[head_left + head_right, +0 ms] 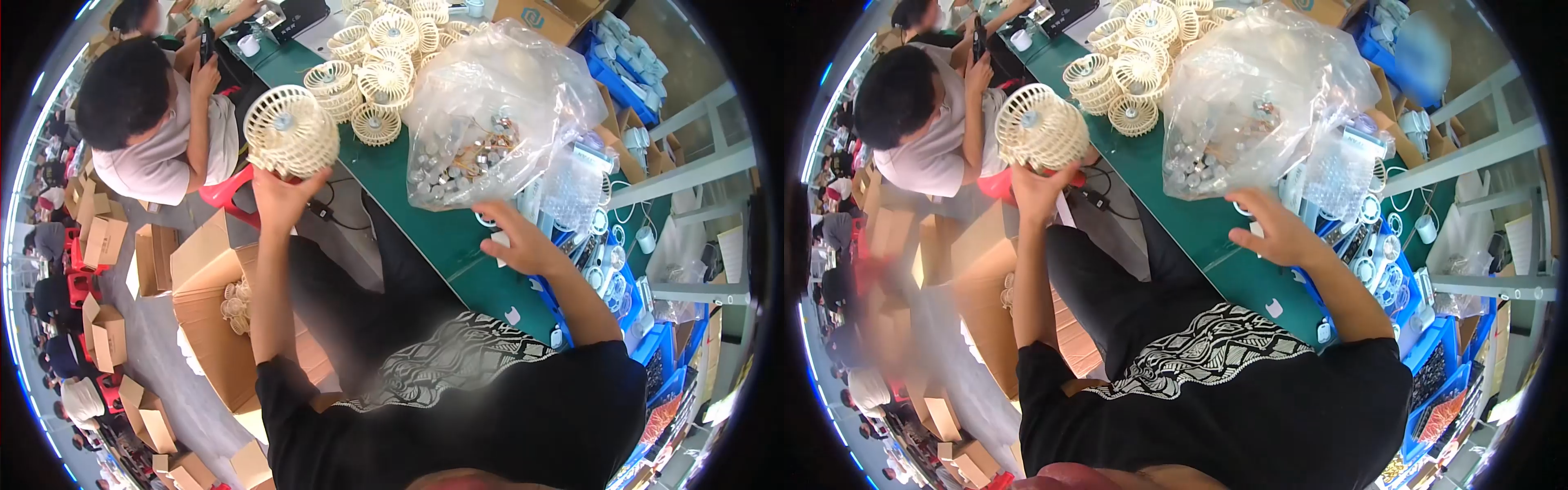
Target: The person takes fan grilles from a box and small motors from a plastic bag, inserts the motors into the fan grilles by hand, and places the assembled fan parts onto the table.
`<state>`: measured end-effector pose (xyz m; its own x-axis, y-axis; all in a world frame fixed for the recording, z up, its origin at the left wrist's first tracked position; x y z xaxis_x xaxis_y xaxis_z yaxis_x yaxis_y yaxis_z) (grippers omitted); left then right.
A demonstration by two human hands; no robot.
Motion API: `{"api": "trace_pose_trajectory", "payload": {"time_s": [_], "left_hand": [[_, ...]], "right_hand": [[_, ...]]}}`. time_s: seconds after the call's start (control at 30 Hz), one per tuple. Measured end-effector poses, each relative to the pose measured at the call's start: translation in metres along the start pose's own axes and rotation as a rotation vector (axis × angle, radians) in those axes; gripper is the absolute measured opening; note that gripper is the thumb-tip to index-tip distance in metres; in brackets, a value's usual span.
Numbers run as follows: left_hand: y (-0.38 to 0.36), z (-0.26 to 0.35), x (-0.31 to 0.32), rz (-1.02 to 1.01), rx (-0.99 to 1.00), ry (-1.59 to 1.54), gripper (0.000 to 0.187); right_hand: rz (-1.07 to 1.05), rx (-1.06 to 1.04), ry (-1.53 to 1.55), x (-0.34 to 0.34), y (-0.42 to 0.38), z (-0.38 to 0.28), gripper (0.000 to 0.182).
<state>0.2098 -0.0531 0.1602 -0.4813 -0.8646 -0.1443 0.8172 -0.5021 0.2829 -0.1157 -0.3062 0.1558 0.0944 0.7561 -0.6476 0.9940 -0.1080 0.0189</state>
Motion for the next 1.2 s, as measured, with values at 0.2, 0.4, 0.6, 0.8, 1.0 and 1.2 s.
{"api": "trace_pose_trajectory", "payload": {"time_s": [0.2,0.4,0.6,0.8,1.0,1.2], "left_hand": [[0.107,-0.09,-0.03,0.155,0.208,0.281,0.084],[0.201,-0.149,-0.032,0.204,0.227,0.271,0.094],[0.275,-0.166,-0.019,0.268,0.253,0.411,0.102],[0.329,-0.189,-0.018,0.193,0.16,0.516,0.11],[0.342,-0.193,-0.021,0.141,0.071,0.585,0.109],[0.361,-0.218,-0.03,0.076,0.137,0.678,0.088]], "right_hand": [[-0.153,0.005,-0.22,0.009,0.009,0.003,0.064],[-0.223,0.111,-0.204,0.006,0.016,0.003,0.066],[-0.225,0.156,-0.263,0.008,0.019,0.009,0.067],[-0.239,0.127,-0.395,0.009,0.024,0.008,0.068],[-0.28,0.163,-0.4,0.012,0.025,0.011,0.067],[-0.26,0.175,-0.432,0.017,0.024,0.011,0.065]]}}
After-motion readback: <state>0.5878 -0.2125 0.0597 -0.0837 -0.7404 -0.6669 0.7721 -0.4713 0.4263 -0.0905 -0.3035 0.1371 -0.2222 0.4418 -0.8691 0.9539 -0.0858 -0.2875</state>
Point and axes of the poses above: each hand's wrist, its own y-axis towards the middle knuckle, its own x-axis out of the palm, z = x × y, the point moved 1 cm from there along y, towards the middle knuckle
